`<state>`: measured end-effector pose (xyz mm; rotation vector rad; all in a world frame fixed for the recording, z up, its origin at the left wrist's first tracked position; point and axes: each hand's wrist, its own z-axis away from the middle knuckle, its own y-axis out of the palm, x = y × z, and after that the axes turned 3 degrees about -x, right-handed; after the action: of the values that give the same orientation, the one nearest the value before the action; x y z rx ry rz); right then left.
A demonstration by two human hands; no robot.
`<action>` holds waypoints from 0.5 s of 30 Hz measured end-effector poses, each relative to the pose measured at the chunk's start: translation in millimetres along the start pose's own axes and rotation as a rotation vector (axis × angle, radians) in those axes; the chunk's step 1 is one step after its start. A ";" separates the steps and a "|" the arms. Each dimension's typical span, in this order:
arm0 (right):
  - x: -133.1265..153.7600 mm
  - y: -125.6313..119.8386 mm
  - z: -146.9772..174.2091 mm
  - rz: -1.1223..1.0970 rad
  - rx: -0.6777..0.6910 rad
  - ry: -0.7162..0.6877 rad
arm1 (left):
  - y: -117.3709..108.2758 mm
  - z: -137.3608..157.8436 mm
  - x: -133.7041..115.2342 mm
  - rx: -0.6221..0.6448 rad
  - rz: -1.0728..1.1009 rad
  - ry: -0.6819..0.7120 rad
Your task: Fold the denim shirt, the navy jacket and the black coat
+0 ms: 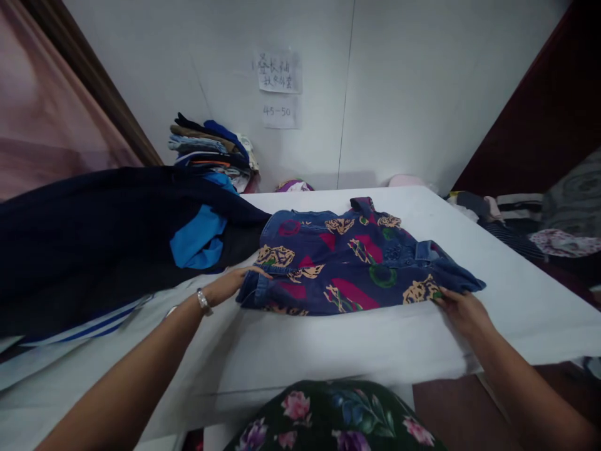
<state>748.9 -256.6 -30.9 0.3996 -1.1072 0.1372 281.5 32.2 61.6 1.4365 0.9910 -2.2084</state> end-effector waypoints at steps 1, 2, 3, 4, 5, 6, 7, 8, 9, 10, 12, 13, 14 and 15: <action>-1.8 -4.4 2.5 -0.003 -0.005 -0.022 | 1.7 4.7 8.0 0.004 -0.002 0.003; -0.6 -7.7 5.0 -0.013 0.005 -0.062 | 0.6 9.3 11.5 -0.010 -0.004 0.023; 2.0 -10.4 7.6 -0.026 0.023 -0.105 | -2.5 13.9 11.5 -0.027 -0.010 0.054; 4.8 -13.0 10.4 -0.040 0.039 -0.140 | -6.3 18.1 9.7 -0.039 -0.020 0.090; 6.7 -15.6 13.3 -0.048 0.051 -0.151 | -10.1 21.8 7.6 -0.042 -0.033 0.117; 7.1 -18.5 16.2 -0.048 0.043 -0.133 | -13.0 24.6 6.6 -0.032 -0.050 0.132; 6.1 -21.5 18.9 -0.039 0.020 -0.092 | -14.6 26.3 7.5 -0.009 -0.073 0.138; 3.8 -24.7 21.2 -0.025 -0.013 -0.041 | -14.9 26.9 10.8 0.025 -0.101 0.138; 0.8 -27.9 22.9 -0.013 -0.045 0.009 | -14.0 26.7 16.0 0.059 -0.129 0.134; -2.4 -30.9 24.1 -0.004 -0.066 0.049 | -12.4 25.7 22.6 0.086 -0.153 0.130; -7.0 -36.4 24.7 0.003 -0.058 0.089 | -8.7 23.8 36.5 0.072 -0.173 0.121; -7.6 -39.0 24.3 0.011 -0.030 0.103 | -7.1 23.7 42.2 0.023 -0.159 0.103; -7.1 -41.6 23.5 0.025 -0.003 0.117 | -5.6 24.7 46.5 -0.054 -0.127 0.070; -5.5 -44.5 22.4 0.040 0.021 0.124 | -4.0 27.0 49.5 -0.150 -0.075 0.021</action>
<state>741.1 -305.6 -38.1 0.3825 -0.9924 0.2064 239.3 20.9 25.7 1.3791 1.2088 -2.1237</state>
